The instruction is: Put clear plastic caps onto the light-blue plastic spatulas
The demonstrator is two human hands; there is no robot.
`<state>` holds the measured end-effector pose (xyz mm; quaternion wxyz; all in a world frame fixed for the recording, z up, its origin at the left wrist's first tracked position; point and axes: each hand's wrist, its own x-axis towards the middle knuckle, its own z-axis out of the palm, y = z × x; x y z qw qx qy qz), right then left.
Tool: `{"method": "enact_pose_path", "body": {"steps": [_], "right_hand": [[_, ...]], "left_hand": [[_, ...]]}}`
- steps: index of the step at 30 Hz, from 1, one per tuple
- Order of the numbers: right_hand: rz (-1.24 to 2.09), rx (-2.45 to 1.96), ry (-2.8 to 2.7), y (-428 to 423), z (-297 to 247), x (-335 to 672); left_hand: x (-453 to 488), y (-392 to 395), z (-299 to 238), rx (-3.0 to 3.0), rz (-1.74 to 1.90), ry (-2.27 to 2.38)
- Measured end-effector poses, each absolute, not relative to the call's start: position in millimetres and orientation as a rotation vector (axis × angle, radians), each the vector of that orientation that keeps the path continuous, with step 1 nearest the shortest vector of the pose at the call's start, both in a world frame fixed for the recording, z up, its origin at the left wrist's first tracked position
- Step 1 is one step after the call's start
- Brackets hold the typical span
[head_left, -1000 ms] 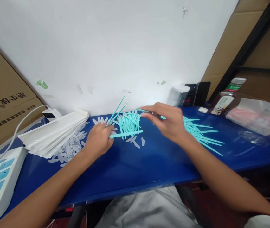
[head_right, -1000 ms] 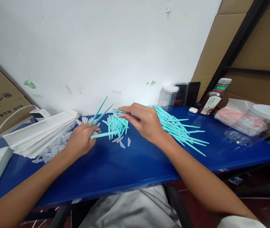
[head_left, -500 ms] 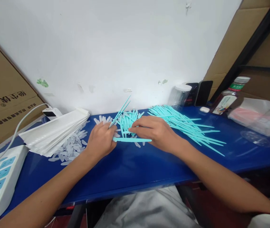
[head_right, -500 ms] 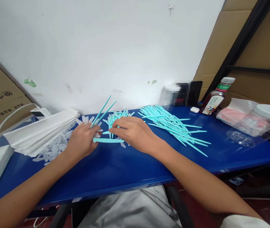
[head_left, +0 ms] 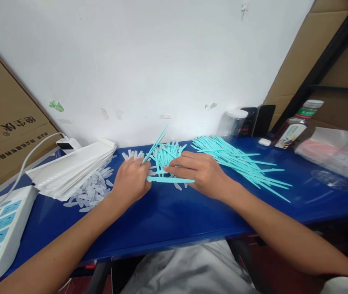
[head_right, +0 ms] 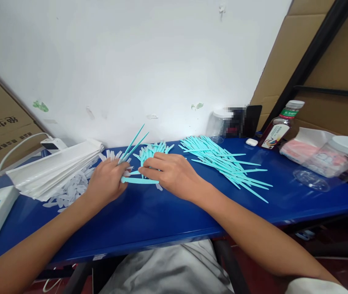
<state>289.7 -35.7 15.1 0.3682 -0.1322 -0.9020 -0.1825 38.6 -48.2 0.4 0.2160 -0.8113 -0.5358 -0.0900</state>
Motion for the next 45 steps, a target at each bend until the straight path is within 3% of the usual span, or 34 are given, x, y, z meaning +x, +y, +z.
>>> {"method": "enact_pose_path", "body": {"steps": [27, 40, 45], "right_hand": [[-0.511, -0.354, -2.428, -44, 9, 279], [-0.658, -0.487, -2.234, -58, -5, 257], [-0.494, -0.562, -2.377, -39, 20, 285]], "left_hand": [[46, -57, -1, -2.312, -0.216, -1.444], [56, -62, -1, -2.340, -0.170, -1.469], [45, -55, 2, -2.267, -0.245, -1.485]]}}
